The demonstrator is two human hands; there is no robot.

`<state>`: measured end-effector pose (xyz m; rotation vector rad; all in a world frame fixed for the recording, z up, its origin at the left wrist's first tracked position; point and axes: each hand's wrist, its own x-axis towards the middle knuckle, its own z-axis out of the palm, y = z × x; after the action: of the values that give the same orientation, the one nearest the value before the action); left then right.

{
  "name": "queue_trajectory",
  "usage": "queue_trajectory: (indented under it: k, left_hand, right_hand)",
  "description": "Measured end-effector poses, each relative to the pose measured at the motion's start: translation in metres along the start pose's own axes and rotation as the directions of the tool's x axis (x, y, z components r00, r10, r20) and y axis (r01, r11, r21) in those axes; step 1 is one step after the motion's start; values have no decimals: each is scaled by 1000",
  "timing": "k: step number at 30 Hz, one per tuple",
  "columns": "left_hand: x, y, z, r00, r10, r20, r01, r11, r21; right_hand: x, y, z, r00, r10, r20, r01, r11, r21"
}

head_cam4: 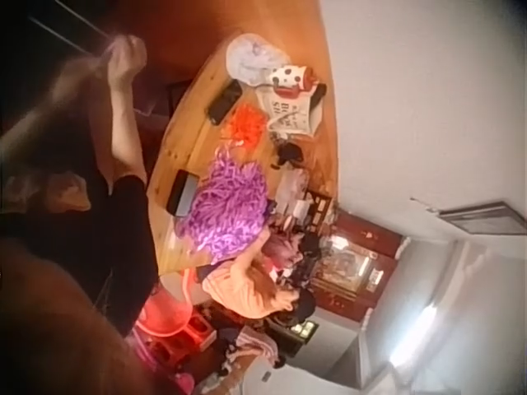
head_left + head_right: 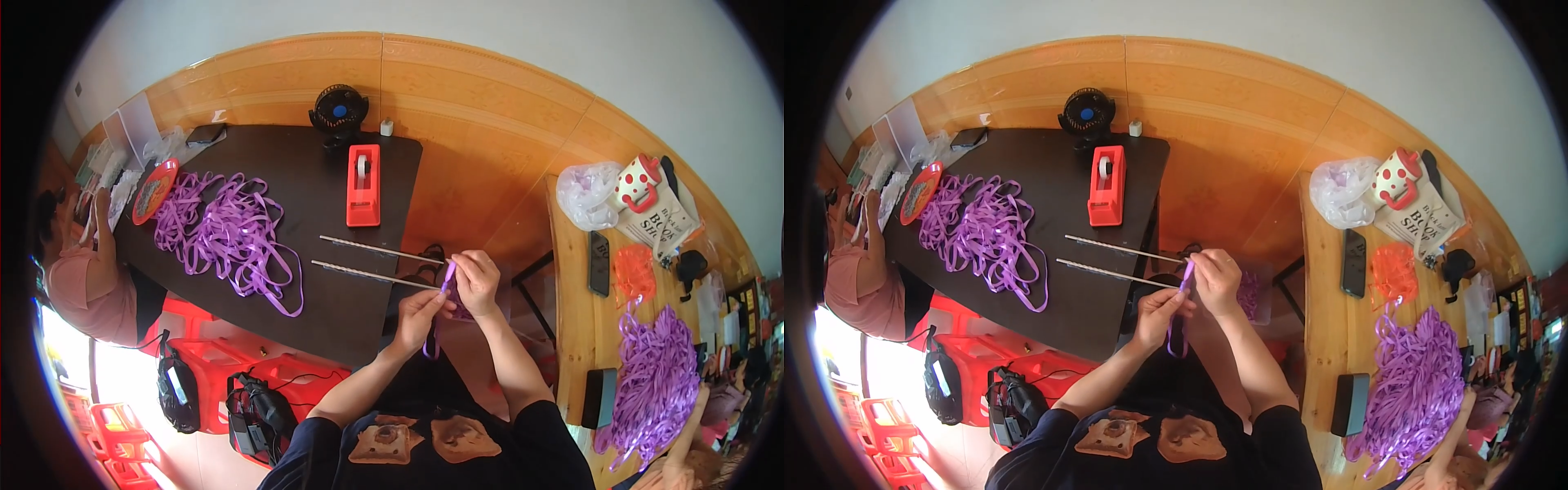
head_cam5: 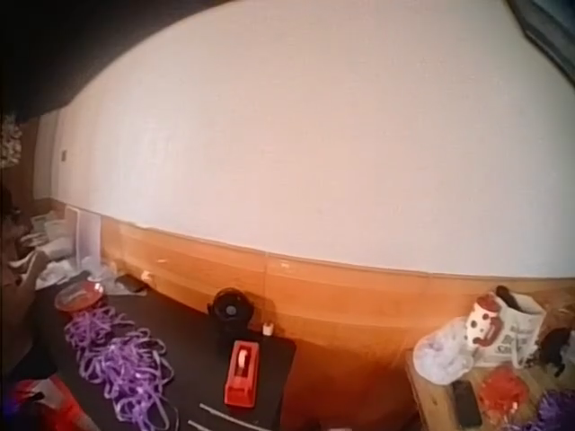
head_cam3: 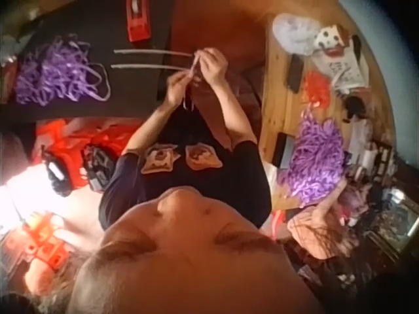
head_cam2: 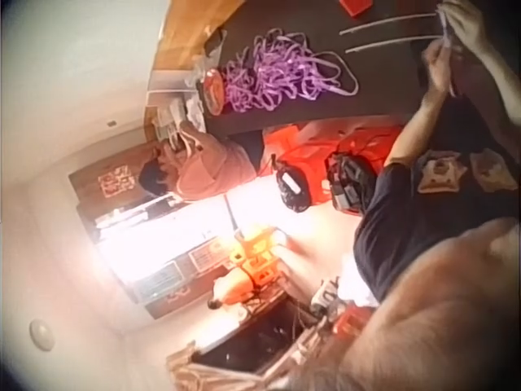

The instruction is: Assemble ribbon loops by wrapping purple ribbons around metal rods fixed to a production table.

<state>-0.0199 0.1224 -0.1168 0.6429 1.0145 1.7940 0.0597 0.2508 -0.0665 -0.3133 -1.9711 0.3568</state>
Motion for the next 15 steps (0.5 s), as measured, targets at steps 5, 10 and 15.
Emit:
queue_trajectory:
  k: [5,10,15]
  left_hand:
    - [13,-3,-12,984,161,-81,-161,987,6]
    - [21,-3,-13,964,181,-194,-186,983,-8]
    - [27,-6,-15,947,202,-251,-207,978,5]
  right_hand:
    - [13,12,27,999,39,-15,-38,997,61]
    - [13,19,50,997,69,24,-72,989,126]
    - [-1,26,70,986,141,91,-156,969,189]
